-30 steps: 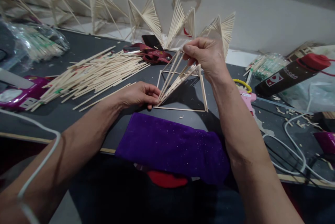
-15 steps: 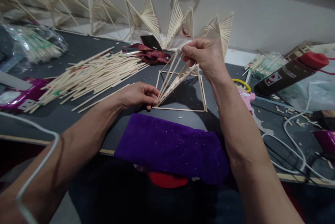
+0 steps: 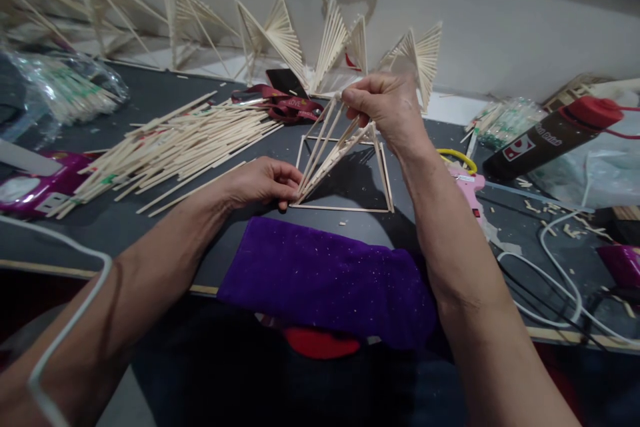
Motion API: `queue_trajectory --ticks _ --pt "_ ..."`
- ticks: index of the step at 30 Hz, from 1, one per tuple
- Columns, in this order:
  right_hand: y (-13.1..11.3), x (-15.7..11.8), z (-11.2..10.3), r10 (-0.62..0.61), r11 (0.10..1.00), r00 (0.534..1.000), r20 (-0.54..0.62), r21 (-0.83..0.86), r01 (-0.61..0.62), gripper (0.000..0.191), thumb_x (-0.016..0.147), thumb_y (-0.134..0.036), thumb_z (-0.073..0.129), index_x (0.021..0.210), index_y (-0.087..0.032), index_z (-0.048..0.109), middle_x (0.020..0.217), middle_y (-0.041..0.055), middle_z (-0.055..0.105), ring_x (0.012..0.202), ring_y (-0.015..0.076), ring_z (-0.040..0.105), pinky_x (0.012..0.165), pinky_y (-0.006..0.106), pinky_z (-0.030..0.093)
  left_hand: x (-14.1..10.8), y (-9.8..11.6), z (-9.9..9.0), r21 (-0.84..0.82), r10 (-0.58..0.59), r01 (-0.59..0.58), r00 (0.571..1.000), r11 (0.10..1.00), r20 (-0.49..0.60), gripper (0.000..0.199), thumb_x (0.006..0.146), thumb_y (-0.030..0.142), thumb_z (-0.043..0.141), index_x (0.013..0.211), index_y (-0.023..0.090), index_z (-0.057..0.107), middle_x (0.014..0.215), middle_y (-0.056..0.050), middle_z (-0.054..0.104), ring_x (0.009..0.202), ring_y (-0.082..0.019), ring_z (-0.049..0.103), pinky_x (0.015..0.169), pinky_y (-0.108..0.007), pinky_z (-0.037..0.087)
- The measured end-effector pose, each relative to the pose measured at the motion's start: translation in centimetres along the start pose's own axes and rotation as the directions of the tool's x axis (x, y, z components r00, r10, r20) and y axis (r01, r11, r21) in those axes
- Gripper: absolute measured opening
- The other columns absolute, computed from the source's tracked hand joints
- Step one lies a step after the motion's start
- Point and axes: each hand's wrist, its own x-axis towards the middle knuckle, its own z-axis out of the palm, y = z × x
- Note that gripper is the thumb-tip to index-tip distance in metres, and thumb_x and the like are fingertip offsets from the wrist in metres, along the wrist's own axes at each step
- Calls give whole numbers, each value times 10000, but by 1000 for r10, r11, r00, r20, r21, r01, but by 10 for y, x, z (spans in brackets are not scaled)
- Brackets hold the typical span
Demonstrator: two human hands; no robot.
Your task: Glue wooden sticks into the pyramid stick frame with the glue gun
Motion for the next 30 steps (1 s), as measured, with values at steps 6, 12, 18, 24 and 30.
queue_trajectory --ticks 6,12,18,24,30 --pt "6 1 -3 -12 998 1000 27 -61 14 95 786 -231 727 741 -149 714 562 -24 617 467 62 506 455 187 421 -1 -2 -2 61 -3 2 1000 998 16 170 631 194 780 791 180 723 681 -48 686 485 -131 604 383 -195 252" --pt "4 0 -5 -28 999 999 46 -43 30 128 800 -267 719 762 -147 702 617 -9 631 507 72 546 488 197 460 -3 1 -12 111 29 -35 998 993 56 305 713 295 773 983 161 724 743 -63 701 564 -124 631 421 -187 318" --pt "3 2 -8 2 999 1000 -4 -34 -2 112 790 -260 735 761 -162 690 616 -8 636 481 65 519 453 191 434 -3 2 -12 121 33 -37 999 992 38 330 732 317 763 1015 153 720 727 -58 689 565 -124 625 433 -192 334" --pt "2 4 -15 6 1000 1000 -21 -6 -6 227 800 -381 749 726 -190 650 646 -8 656 482 71 532 417 192 371 -5 6 -9 120 30 -30 1000 992 4 320 690 330 781 961 163 744 708 -67 700 540 -134 612 419 -186 332" --pt "-17 6 -37 -48 998 982 -181 -42 41 281 898 -488 624 783 -235 588 755 3 693 554 100 599 437 225 351 0 11 -11 -3 184 -191 949 982 -256 339 598 384 841 821 139 768 661 -96 698 434 -117 533 368 -196 324"
